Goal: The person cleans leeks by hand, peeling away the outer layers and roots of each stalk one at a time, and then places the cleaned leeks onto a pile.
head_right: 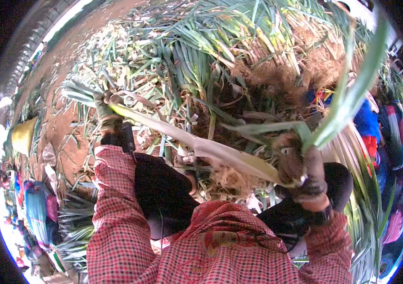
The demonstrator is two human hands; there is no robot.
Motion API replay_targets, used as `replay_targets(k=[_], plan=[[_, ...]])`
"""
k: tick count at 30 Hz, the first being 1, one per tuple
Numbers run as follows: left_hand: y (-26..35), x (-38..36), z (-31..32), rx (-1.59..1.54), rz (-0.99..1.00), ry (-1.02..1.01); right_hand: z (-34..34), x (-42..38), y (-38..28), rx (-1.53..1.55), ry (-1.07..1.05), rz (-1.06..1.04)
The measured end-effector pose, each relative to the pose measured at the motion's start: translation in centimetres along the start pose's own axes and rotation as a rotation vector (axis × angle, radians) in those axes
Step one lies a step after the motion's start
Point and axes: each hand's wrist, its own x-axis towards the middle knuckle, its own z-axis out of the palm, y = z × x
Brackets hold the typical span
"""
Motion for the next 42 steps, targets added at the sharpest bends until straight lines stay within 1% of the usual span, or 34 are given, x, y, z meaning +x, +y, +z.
replay_targets(k=[1,2,3,4,5,6,7,8,10,11,12,14,15,16,18,20,21,24,25,28,31,32,34,35,36,37,38,39,40,41,42], plan=[[0.7,0.9,-2.2,0.056,0.037,0.057,1.8,-1.1,-0.8,-0.069,0.169,-0.081],[1.1,1.5,-3.8,0.112,0.072,0.114,2.0,-1.8,-1.0,-0.107,0.246,-0.142],[0.8,0.1,-2.0,0.102,0.099,0.285,2.2,-2.5,-1.2,-0.150,0.326,-0.200],[1.1,0.1,-2.6,0.106,0.107,0.289,0.9,-3.0,-2.2,-0.155,0.242,-0.191],[1.4,0.0,-3.3,0.112,0.087,0.251,-0.4,-3.6,-3.2,-0.160,0.158,-0.182],[1.7,0.2,-4.7,0.117,0.069,0.213,0.7,-4.0,-3.7,-0.145,0.258,-0.184],[1.9,0.7,-5.4,0.134,0.068,0.156,0.5,-4.5,-4.3,-0.133,0.251,-0.166],[1.9,0.9,-6.1,0.139,0.071,0.156,0.3,-5.0,-4.8,-0.120,0.247,-0.149],[1.5,0.5,-5.4,0.137,0.071,0.176,0.2,-5.8,-5.6,-0.144,0.256,-0.173],[1.9,2.1,-8.5,0.223,0.037,0.072,0.2,-6.1,-6.0,-0.170,0.268,-0.197],[1.7,1.4,-7.6,0.223,0.039,0.070,0.3,-6.7,-6.5,-0.169,0.266,-0.200],[0.9,-0.9,-5.0,0.256,0.038,0.160,0.4,-7.7,-7.1,-0.189,0.477,-0.251],[1.9,0.9,-8.3,0.136,0.028,0.250,-0.2,-8.0,-7.3,-0.252,0.516,-0.318],[2.9,1.2,-9.4,0.106,0.030,0.262,-0.8,-8.3,-7.5,-0.318,0.559,-0.384],[2.7,1.8,-9.7,0.138,0.096,0.300,-1.2,-9.4,-7.6,-0.192,0.380,-0.307],[3.0,1.6,-9.8,0.142,0.115,0.320,-1.4,-9.7,-7.7,-0.216,0.449,-0.384],[3.1,1.5,-10.0,0.141,0.118,0.325,-1.4,-9.9,-8.0,-0.142,0.450,-0.373],[4.0,1.4,-10.6,0.139,0.135,0.338,-2.4,-10.5,-9.2,-0.251,0.491,-0.324],[4.3,1.3,-10.7,0.130,0.141,0.348,-2.1,-10.2,-10.8,-0.263,0.650,-0.408],[5.3,0.7,-11.9,0.094,0.181,0.384,-13.0,-14.8,-17.1,-0.053,0.196,-0.175],[4.4,1.0,-11.7,0.058,0.189,0.363,-9.9,-9.7,-10.7,-0.014,0.127,-0.123],[3.6,1.2,-10.7,0.037,0.193,0.345,-10.6,-7.6,-8.4,-0.061,0.138,-0.061],[2.2,1.4,-9.4,-0.015,0.200,0.291,-14.8,-1.4,-2.5,-0.205,0.097,0.129],[1.5,1.4,-8.3,-0.046,0.211,0.260,-18.3,2.3,0.6,-0.299,0.043,0.216],[0.7,1.2,-6.9,-0.079,0.219,0.224,-19.9,6.1,3.2,-0.394,-0.037,0.270],[-0.3,1.2,-5.4,-0.123,0.222,0.185,-21.5,8.4,5.1,-0.816,-0.048,0.322],[-1.1,1.1,-3.8,-0.167,0.228,0.150,-19.7,9.9,5.6,-1.475,-0.108,0.252],[-2.2,0.9,-2.6,-0.225,0.229,0.114,-17.2,10.6,6.1,-1.896,-0.156,0.134],[-3.0,-0.5,0.4,-0.231,0.242,0.109,-13.9,10.7,6.0,-2.060,-0.187,-0.026],[-4.2,-2.3,2.6,-0.195,0.246,-0.027,-10.2,10.9,5.6,-2.054,-0.225,-0.271],[-5.0,-3.0,3.6,-0.158,0.245,-0.162,-6.5,11.1,5.0,-1.948,-0.282,-0.532]])
